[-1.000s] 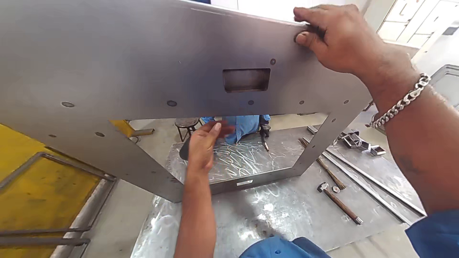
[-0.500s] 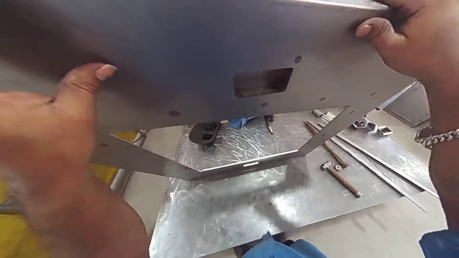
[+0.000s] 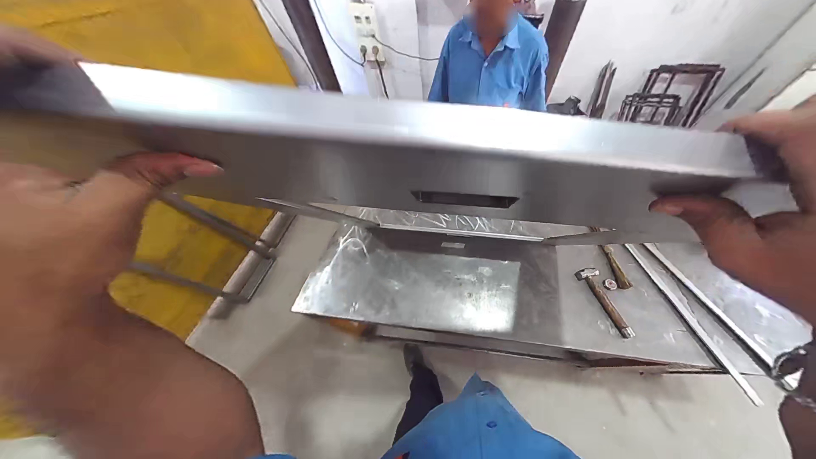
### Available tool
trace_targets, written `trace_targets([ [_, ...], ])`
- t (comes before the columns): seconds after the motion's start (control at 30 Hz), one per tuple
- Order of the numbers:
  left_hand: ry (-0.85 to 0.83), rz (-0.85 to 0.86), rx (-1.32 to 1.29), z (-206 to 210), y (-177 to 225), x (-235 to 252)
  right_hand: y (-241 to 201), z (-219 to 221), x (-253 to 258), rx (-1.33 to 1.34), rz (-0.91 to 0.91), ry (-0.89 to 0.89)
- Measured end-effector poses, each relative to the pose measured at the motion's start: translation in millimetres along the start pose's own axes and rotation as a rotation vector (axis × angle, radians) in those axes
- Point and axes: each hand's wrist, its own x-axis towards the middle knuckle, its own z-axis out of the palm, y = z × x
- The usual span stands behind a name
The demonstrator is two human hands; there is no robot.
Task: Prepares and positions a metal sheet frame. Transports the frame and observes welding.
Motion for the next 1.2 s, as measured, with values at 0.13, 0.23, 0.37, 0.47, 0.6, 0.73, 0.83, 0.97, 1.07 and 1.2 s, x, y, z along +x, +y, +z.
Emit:
trace_targets([
  [0.13,0.021,-0.29,0.033,6.0,120.0,-18.5,-49.6,-7.3,-70.6,0.116,0.017,-0.02],
  [0.23,0.06,-0.328,-0.024,19.2,171.0,-73.7,-69.0,4.0,-124.9,0.224,0.02,-0.063],
  [0.37,-0.019,-0.418,-0.056,41.7,218.0,-136.5,-90.7,35.7,-189.1,0.261,0.049,-0.139],
  [0.47,-0.155,-0.476,-0.074,66.0,235.0,-182.3,-107.6,64.9,-237.5,0.264,0.128,-0.209],
  [0.6,-0.271,-0.5,0.034,112.4,247.5,-237.3,-122.1,116.3,-303.3,0.258,0.22,-0.343],
  [0.73,-0.467,-0.515,0.063,161.4,241.6,-291.6,-136.8,167.7,-342.2,0.198,0.296,-0.511],
  [0.83,-0.639,-0.544,0.057,201.5,230.8,-320.9,-143.1,211.9,-367.2,0.166,0.335,-0.651],
  [0.97,-0.836,-0.638,0.052,256.9,215.7,-343.9,-145.8,274.4,-395.2,0.162,0.371,-0.836],
  [1.07,-0.939,-0.713,0.068,291.9,203.6,-358.7,-147.4,314.1,-403.8,0.192,0.379,-0.988],
  [1.2,-1.03,-0.78,0.08,336.6,188.3,-364.9,-139.6,353.8,-397.3,0.198,0.396,-1.139],
])
